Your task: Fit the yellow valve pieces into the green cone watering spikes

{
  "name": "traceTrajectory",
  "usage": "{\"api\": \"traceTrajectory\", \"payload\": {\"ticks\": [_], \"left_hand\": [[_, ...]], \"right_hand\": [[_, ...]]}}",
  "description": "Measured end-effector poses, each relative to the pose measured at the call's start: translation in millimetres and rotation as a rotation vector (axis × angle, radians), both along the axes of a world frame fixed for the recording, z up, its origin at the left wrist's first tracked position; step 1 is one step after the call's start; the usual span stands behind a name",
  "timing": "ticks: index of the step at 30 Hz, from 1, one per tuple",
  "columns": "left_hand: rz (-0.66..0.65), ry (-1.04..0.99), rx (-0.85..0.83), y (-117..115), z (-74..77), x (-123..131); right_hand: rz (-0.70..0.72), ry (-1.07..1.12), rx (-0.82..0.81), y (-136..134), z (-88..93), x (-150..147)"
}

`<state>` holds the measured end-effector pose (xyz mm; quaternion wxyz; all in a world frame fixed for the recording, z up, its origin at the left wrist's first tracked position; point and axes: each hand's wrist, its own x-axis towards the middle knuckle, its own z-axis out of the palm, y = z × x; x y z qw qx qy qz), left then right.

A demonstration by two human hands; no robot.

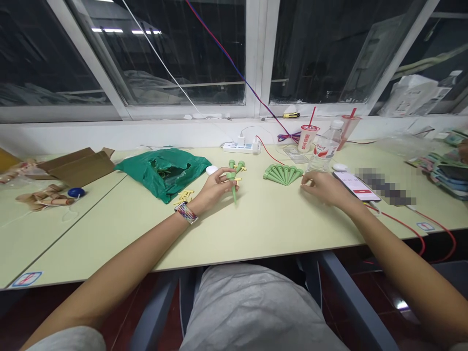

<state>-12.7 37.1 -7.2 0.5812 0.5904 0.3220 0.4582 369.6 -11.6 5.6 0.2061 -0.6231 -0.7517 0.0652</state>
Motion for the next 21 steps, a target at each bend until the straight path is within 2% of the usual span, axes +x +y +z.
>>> {"api": "traceTrajectory", "payload": {"ticks": [5, 9, 12, 17, 21], "left_hand": [[-0.029, -0.01, 0.007, 0, -1.6, 1], [-0.043, -0.014, 0.014, -4, 0.0, 2], [-0.03, -0.021, 0.009, -4, -0.9, 2], [-0.047, -0.044, -0.005, -2, -4.4, 3], [-0.047, -0.021, 0.01, -4, -4.1, 4]], "right_hand": [[0.377, 0.33, 0.162, 20, 8.1, -89], [0.546, 0.502, 0.261, 32, 10.5, -146], [0.564, 0.574, 0.29, 35, 9.3, -159], [0.513, 0.665, 0.297, 33, 1.8, -155], [0.525, 0.724, 0.245, 32, -4.0, -157]]}}
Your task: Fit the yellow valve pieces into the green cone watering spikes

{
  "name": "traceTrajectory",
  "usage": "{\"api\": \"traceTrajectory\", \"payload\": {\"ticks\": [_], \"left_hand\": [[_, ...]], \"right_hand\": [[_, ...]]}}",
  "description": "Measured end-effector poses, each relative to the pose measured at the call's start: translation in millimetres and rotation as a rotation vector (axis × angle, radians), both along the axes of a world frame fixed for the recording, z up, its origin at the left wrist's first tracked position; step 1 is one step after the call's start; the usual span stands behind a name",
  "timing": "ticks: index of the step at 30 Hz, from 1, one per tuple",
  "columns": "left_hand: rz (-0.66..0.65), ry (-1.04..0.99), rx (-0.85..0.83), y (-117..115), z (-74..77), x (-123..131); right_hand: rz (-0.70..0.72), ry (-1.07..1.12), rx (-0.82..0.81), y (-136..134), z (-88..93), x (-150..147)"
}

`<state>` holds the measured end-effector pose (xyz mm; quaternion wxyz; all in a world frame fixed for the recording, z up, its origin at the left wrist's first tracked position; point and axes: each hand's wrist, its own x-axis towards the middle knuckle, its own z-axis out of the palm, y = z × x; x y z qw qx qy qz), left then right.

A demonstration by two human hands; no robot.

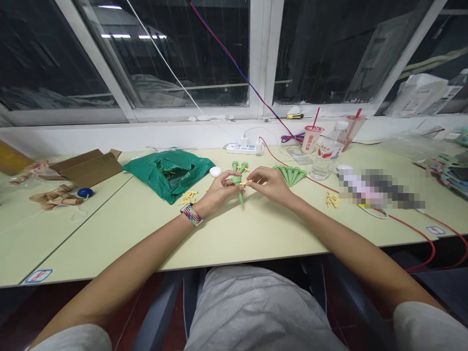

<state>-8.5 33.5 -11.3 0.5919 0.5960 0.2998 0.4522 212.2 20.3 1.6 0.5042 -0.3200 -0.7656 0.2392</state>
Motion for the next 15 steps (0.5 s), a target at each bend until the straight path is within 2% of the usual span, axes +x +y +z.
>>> {"api": "traceTrajectory", "payload": {"ticks": [4, 8, 15], "left_hand": [[0.012, 0.031, 0.029, -3, 2.5, 1], [0.033, 0.058, 0.061, -4, 3.9, 1], [0.06, 0.066, 0.074, -1, -2.1, -1]], "right_hand": [[0.045, 0.04, -0.063, -3, -2.1, -3], [0.094, 0.034, -0.021, -6, -4.1, -1], [0.043, -0.02, 0.0, -2, -12.8, 1]]}}
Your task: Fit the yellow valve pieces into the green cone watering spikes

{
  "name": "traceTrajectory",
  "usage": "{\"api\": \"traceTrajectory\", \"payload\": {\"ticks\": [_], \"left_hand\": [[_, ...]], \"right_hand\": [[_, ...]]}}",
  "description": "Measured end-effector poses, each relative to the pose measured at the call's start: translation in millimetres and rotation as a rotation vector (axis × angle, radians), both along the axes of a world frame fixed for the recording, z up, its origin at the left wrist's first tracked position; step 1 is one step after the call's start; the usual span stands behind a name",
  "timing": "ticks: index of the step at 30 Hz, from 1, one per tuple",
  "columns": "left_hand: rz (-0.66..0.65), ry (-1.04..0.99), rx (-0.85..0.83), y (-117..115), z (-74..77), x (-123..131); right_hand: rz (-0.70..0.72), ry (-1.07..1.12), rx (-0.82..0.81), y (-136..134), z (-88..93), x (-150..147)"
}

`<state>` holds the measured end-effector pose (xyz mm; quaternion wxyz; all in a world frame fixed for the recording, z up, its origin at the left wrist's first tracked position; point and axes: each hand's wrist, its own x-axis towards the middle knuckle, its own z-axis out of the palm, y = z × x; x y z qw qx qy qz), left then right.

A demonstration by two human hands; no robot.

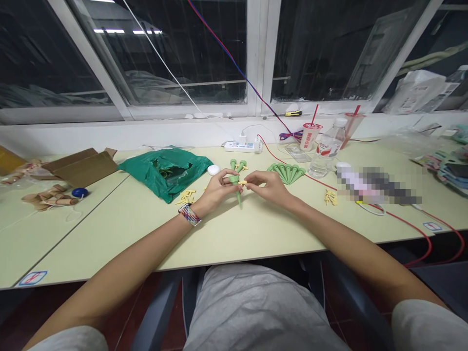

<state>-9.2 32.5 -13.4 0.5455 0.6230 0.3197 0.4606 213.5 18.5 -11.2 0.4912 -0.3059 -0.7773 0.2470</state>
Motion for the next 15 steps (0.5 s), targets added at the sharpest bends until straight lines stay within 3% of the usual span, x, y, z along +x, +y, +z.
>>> {"api": "traceTrajectory", "payload": {"ticks": [15], "left_hand": [[0.036, 0.082, 0.037, -3.1, 2.4, 3.5]], "right_hand": [[0.001, -0.04, -0.26, -1.0, -2.9, -2.7]]}}
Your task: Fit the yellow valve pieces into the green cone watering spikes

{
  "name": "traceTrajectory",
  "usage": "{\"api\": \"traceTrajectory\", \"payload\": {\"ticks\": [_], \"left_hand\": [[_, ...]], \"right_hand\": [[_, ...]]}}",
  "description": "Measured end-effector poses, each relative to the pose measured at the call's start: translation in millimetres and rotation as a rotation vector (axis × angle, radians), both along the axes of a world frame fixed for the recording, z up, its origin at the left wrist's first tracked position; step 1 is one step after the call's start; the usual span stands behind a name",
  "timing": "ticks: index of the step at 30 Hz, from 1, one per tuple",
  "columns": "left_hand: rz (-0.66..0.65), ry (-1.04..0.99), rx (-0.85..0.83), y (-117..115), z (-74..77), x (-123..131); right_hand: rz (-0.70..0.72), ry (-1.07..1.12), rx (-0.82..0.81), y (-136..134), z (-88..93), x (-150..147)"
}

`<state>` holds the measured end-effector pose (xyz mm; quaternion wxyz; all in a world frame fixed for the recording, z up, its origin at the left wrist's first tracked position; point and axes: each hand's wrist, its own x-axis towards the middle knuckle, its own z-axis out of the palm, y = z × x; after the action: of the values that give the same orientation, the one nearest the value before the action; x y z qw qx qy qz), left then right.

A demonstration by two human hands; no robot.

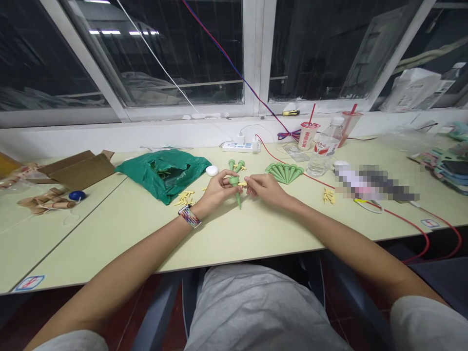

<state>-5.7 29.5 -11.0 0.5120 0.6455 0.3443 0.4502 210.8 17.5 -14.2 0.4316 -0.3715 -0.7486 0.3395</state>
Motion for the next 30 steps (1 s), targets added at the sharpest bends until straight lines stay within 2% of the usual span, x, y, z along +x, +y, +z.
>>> {"api": "traceTrajectory", "payload": {"ticks": [6, 17, 24, 30], "left_hand": [[-0.046, -0.048, -0.042, 0.8, -0.6, -0.9], [-0.054, 0.017, -0.037, -5.1, 1.8, 2.9], [-0.048, 0.005, -0.055, -5.4, 1.6, 0.0], [-0.05, 0.021, -0.062, -6.9, 2.0, 1.8]], "right_hand": [[0.027, 0.081, 0.133, -2.6, 3.8, -0.3], [-0.022, -0.052, 0.076, -5.2, -2.5, -0.7], [0.024, 0.084, 0.152, -5.5, -3.4, -2.4], [-0.009, -0.01, 0.082, -5.3, -3.8, -1.2]]}}
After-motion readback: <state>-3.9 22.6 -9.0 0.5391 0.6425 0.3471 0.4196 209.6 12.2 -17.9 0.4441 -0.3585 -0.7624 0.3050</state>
